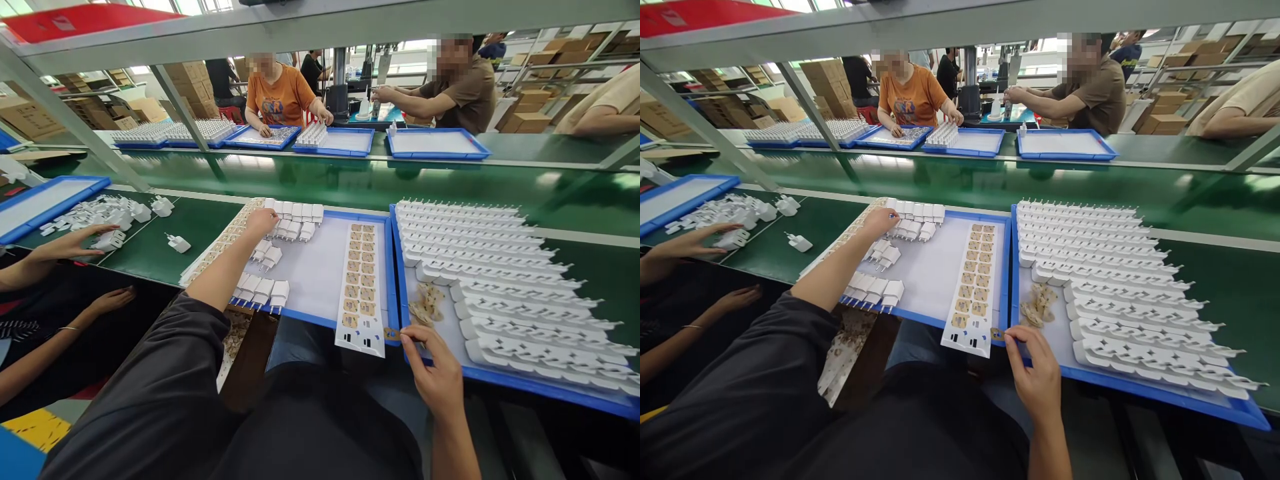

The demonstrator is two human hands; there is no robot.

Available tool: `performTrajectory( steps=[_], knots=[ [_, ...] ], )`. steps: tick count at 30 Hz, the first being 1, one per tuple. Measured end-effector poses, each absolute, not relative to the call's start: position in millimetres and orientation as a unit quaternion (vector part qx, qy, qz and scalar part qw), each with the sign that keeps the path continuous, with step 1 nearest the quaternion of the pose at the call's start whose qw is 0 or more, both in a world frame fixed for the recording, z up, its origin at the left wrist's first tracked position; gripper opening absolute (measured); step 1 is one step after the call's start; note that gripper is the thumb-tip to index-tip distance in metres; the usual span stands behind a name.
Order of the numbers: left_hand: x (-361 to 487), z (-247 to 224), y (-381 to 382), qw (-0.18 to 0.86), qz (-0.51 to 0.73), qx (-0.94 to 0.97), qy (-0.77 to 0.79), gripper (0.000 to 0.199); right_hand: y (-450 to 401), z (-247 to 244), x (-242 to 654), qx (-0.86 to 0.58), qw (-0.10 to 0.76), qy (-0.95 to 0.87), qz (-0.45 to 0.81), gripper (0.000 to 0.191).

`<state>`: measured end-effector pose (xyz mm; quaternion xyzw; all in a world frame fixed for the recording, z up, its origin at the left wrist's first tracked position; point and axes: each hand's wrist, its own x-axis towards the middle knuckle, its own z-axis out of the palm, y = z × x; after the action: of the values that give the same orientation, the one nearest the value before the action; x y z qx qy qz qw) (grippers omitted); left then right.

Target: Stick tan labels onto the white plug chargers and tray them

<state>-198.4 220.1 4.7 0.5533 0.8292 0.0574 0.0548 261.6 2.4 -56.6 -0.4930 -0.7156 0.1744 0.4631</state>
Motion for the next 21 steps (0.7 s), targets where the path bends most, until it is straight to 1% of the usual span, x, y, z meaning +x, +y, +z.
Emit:
performTrajectory(
  steps=[4, 8, 12, 18, 21],
  knots=[
    [-195.6, 5.2, 214.4, 0.040, 0.076, 0.551, 0.830, 0.051, 2.5, -56.4, 261.4, -0.489, 0.460, -0.722, 0.171, 0.008],
    [-197.0, 6.0, 211.8, 0.046, 0.077, 0.555, 0.827, 0.052, 3.0, -55.9, 261.5, -0.488, 0.460, -0.723, 0.166, 0.008],
    [-203.2, 7.5, 214.9, 0.055, 0.070, 0.564, 0.821, 0.058, 3.4, -55.8, 261.4, -0.485, 0.461, -0.726, 0.159, 0.007],
    [-208.2, 8.2, 216.6, 0.064, 0.068, 0.582, 0.808, 0.055, 2.8, -56.1, 260.4, -0.490, 0.458, -0.726, 0.152, 0.008],
    [-208.7, 8.0, 215.1, 0.066, 0.070, 0.585, 0.806, 0.059, 2.6, -55.7, 259.6, -0.496, 0.455, -0.723, 0.154, 0.011]
  ],
)
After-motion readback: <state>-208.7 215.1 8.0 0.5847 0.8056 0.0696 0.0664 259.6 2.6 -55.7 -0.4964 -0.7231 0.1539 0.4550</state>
